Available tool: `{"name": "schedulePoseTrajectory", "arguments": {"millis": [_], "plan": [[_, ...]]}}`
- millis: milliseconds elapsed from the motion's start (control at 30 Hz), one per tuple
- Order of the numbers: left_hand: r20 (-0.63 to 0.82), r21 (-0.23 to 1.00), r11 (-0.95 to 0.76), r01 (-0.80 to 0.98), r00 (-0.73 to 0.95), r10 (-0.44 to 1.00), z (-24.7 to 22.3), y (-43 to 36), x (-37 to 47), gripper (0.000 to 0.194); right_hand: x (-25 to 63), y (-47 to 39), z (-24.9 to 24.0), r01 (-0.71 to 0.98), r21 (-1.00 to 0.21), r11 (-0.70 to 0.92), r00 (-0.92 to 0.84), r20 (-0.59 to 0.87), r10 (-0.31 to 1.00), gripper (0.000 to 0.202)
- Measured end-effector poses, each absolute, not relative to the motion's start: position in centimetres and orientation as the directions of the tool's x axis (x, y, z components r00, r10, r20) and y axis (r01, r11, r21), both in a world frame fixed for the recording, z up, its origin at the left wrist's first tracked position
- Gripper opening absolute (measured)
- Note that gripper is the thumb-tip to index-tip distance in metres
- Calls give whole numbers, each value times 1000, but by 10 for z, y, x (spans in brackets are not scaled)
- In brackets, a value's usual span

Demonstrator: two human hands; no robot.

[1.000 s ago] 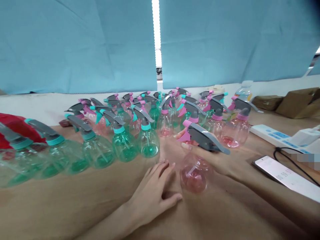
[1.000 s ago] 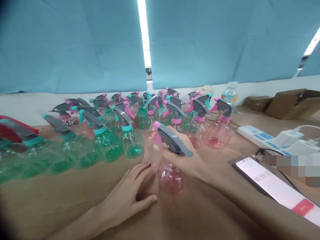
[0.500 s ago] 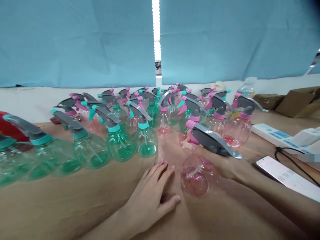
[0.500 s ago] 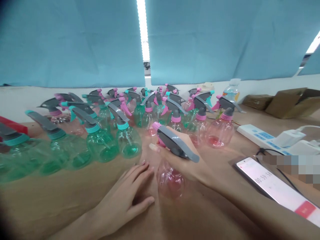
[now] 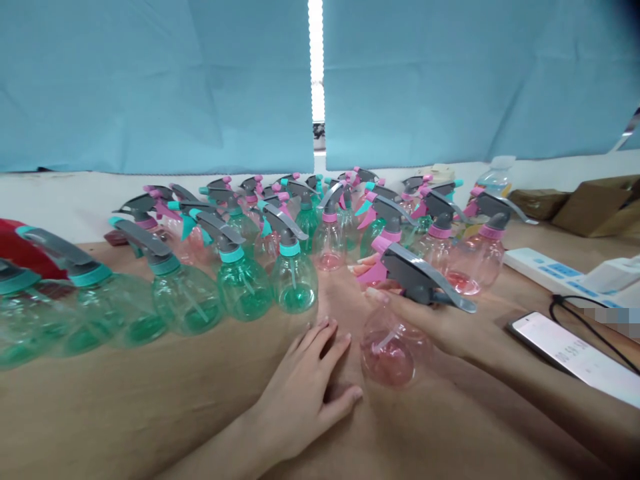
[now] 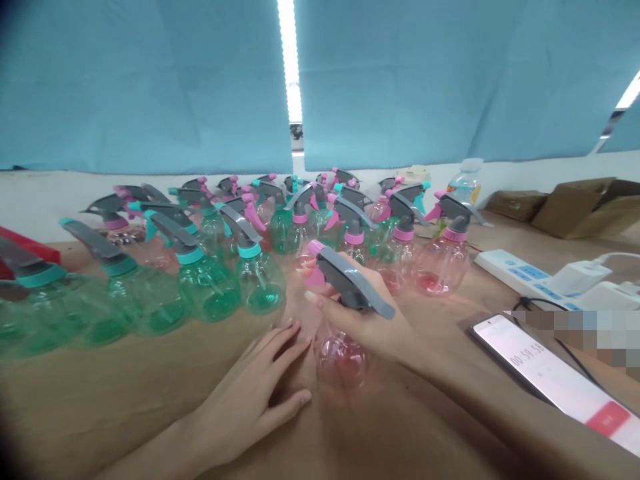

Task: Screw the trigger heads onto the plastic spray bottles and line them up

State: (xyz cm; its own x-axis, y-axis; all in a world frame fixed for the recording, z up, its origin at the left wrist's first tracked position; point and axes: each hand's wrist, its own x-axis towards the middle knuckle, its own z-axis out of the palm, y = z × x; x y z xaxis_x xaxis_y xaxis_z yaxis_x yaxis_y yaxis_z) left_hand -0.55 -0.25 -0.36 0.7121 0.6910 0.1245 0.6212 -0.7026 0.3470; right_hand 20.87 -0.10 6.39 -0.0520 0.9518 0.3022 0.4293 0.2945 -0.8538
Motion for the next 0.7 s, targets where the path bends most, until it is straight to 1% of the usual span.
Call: {"name": "schedulePoseTrajectory", "arguments": {"millis": [133,267,433,567,700], "plan": [[108,334,-704,627,716,689,-2,-3,-5,57,212,-1,63,412,-877,247,-72,239,968,25],[136,350,-708,614,714,687,-2,-2,-5,55,212,-1,63,404,-880,248,-71,241,968,23],[137,344,-707,618,712,689,-3,-2,-5,55,211,1,63,347,-918,191,-72,177,982,26],[120,323,-708,628,715,689,-2,-2,-4,53,210,-1,66,386,-899,205,-69,193,979,20],[87,290,-707,645,718,690,-1,-3,-4,55,209,-1,68,379,-909,176,-68,162,984,24]]}}
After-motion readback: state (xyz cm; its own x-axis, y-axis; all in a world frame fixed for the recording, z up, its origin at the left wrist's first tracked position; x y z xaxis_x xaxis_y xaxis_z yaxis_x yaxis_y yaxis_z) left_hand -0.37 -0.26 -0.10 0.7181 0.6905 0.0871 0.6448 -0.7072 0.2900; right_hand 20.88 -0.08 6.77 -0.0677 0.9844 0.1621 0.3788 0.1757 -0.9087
